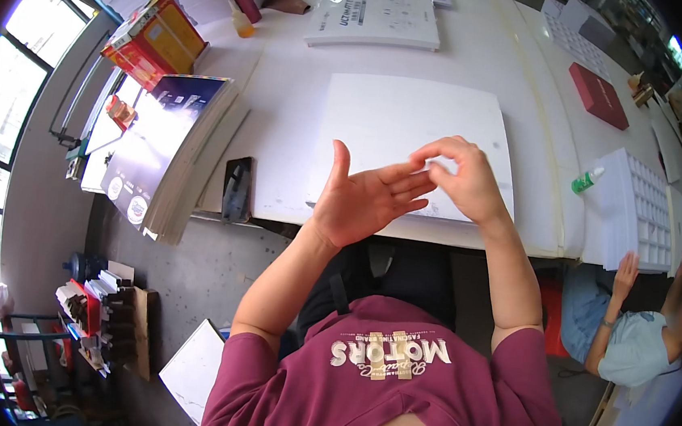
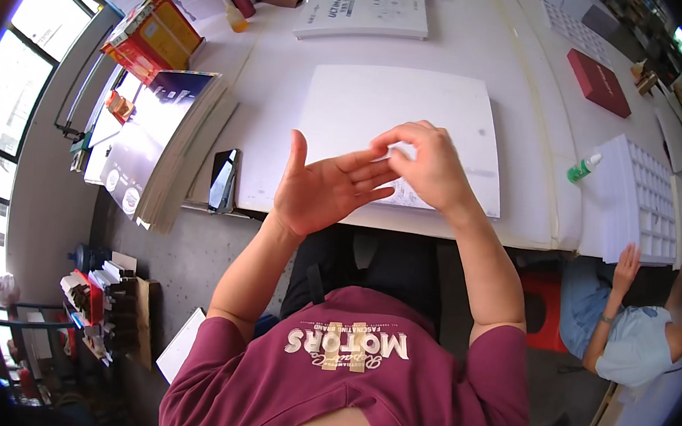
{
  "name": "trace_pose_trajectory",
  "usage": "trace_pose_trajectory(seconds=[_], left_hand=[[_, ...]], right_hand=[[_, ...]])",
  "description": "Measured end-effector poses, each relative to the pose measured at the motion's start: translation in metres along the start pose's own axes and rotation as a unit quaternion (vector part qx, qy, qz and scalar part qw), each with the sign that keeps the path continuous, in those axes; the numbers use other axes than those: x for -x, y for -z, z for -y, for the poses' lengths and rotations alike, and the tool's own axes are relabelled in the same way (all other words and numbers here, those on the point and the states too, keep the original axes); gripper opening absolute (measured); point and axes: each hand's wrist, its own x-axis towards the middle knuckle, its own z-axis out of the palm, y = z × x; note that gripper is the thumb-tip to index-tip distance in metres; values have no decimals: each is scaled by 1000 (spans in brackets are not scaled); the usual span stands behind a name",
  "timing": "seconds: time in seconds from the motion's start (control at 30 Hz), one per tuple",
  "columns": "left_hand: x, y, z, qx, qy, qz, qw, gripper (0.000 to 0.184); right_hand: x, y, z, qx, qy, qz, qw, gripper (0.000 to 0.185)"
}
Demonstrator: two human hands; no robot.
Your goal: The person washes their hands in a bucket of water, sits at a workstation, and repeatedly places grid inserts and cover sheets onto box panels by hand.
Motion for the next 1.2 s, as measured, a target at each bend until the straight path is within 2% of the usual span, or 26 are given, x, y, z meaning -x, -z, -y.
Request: trace_pose_trajectory(seconds=[0.1, 0.17, 0.23, 0.3, 0.33, 0.43, 0.5, 0.53, 0.6, 0.63, 0.73, 0.83, 0.9, 1.0, 1.1, 1.2], left_hand=[[1, -5, -6, 103, -70, -38, 992, 99], [-3, 2, -10, 129, -102, -55, 985, 94], [-6, 3, -5, 165, -98, -37, 981, 93], [-7, 3, -3, 164, -90, -8, 982, 92], [-6, 2, -3, 164, -90, -34, 982, 92], [-5, -1, -7, 175, -92, -33, 980, 91], [-10, 4, -4, 201, -101, 11, 974, 90], [-12, 6, -3, 214, -104, 33, 971, 89], [-15, 3, -2, 210, -128, -11, 969, 88], [-16, -1, -4, 206, -138, -33, 968, 88], [-21, -8, -12, 232, -158, -18, 959, 88], [-32, -5, 1, 273, -134, 9, 953, 90], [-42, -3, 13, 360, -134, 15, 923, 94], [-41, -5, 15, 394, -132, -7, 910, 91], [-41, -13, 17, 404, -110, -25, 908, 91], [-43, -17, 21, 423, -112, -43, 898, 91]], right_hand=[[8, -13, -1, 96, 87, -244, 961, 15], [21, -26, 15, 157, 154, -188, 957, 21], [27, -39, 24, 157, 135, -84, 975, 21], [22, -45, 14, 137, 124, -89, 979, 19], [20, -40, 9, 127, 128, -89, 980, 18], [15, -34, 15, 82, 138, -88, 983, 13], [16, -35, 26, 92, 128, -87, 984, 12], [15, -34, 23, 101, 115, -99, 983, 12], [14, -35, 10, 117, 86, -121, 982, 13], [16, -34, 0, 94, 63, -151, 982, 12], [20, -23, -14, 30, 10, -216, 976, 14], [29, -34, -1, -81, -14, -145, 986, 15], [31, -37, -5, -87, -44, -138, 986, 17], [34, -24, -12, -150, -53, -97, 982, 15], [35, -24, -8, -189, -18, -115, 975, 11], [34, -18, -5, 28, 99, -153, 983, 11]])
